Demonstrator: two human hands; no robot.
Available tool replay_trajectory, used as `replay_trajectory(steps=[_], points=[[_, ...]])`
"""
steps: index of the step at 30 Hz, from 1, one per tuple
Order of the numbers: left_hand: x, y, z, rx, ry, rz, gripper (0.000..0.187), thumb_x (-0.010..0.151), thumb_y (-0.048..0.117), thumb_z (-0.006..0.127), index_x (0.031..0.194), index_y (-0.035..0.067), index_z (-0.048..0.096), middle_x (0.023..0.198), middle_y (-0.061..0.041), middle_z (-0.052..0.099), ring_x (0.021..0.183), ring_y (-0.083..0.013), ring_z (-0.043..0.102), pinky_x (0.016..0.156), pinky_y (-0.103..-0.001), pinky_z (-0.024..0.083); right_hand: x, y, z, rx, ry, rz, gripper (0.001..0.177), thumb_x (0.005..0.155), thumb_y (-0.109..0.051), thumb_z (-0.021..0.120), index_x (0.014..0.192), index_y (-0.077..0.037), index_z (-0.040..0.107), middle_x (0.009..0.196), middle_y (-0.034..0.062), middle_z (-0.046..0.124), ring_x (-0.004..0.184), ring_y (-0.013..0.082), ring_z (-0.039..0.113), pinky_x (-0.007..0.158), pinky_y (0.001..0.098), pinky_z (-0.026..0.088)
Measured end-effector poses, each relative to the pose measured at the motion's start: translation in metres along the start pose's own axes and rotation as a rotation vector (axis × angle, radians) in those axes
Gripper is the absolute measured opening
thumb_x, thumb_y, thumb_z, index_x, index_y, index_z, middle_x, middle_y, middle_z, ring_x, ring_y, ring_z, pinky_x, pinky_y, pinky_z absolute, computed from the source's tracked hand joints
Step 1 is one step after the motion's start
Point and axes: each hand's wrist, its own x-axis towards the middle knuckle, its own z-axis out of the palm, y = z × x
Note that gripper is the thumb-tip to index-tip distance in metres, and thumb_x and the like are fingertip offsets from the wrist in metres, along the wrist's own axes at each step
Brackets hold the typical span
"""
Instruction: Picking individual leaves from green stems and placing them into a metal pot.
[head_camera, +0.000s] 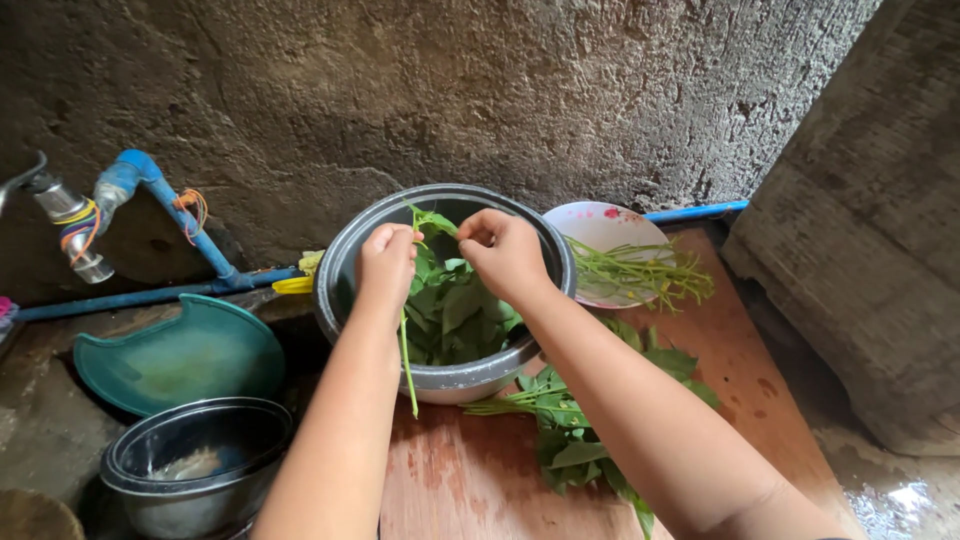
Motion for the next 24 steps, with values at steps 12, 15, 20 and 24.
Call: replay_trajectory(steps=[12, 15, 20, 24], points=[[-0.015, 0.01, 0.005, 0.2, -0.101, 0.094, 0.027, 0.094, 0.03, 0.068, 0.077, 0.01, 0.07, 0.063, 0.006, 0.052, 0.059, -0.0036, 0.044, 0.052, -0.025, 0.034, -0.015, -0.034, -0.007, -0.243, 0.087, -0.405, 0.021, 0.078, -0.022, 0.076, 0.096, -0.013, 0.08, 0.099, 0.0088, 0.071, 0.1, 0.0296, 0.062, 0.089, 0.0405, 0.049], [-0.008, 0.0, 0.005, 0.238, -0.101, 0.2, 0.027, 0.094, 0.03, 0.069, 0.078, 0.009, 0.071, 0.065, 0.007, 0.057, 0.063, -0.0019, 0.046, 0.057, -0.023, 0.039, -0.011, -0.022, -0.003, -0.316, 0.101, -0.458, 0.018, 0.078, -0.023, 0.075, 0.093, -0.013, 0.08, 0.097, 0.0079, 0.072, 0.102, 0.0296, 0.064, 0.09, 0.0429, 0.05], [-0.01, 0.0, 0.007, 0.249, -0.148, 0.196, 0.023, 0.094, 0.027, 0.068, 0.082, 0.008, 0.071, 0.068, 0.007, 0.06, 0.065, -0.0014, 0.05, 0.058, -0.023, 0.043, -0.016, -0.031, 0.0, -0.433, 0.07, -0.502, 0.014, 0.082, -0.022, 0.073, 0.085, -0.008, 0.076, 0.086, 0.008, 0.071, 0.089, 0.0313, 0.066, 0.079, 0.0455, 0.05], [0.002, -0.019, 0.007, 0.114, -0.269, 0.242, 0.019, 0.096, 0.023, 0.065, 0.086, 0.007, 0.068, 0.072, 0.008, 0.058, 0.067, -0.0013, 0.048, 0.059, -0.022, 0.041, -0.016, -0.032, 0.001, -0.208, 0.039, -0.344, 0.016, 0.08, -0.019, 0.069, 0.082, -0.004, 0.074, 0.075, 0.0096, 0.066, 0.067, 0.0243, 0.065, 0.06, 0.0353, 0.049]])
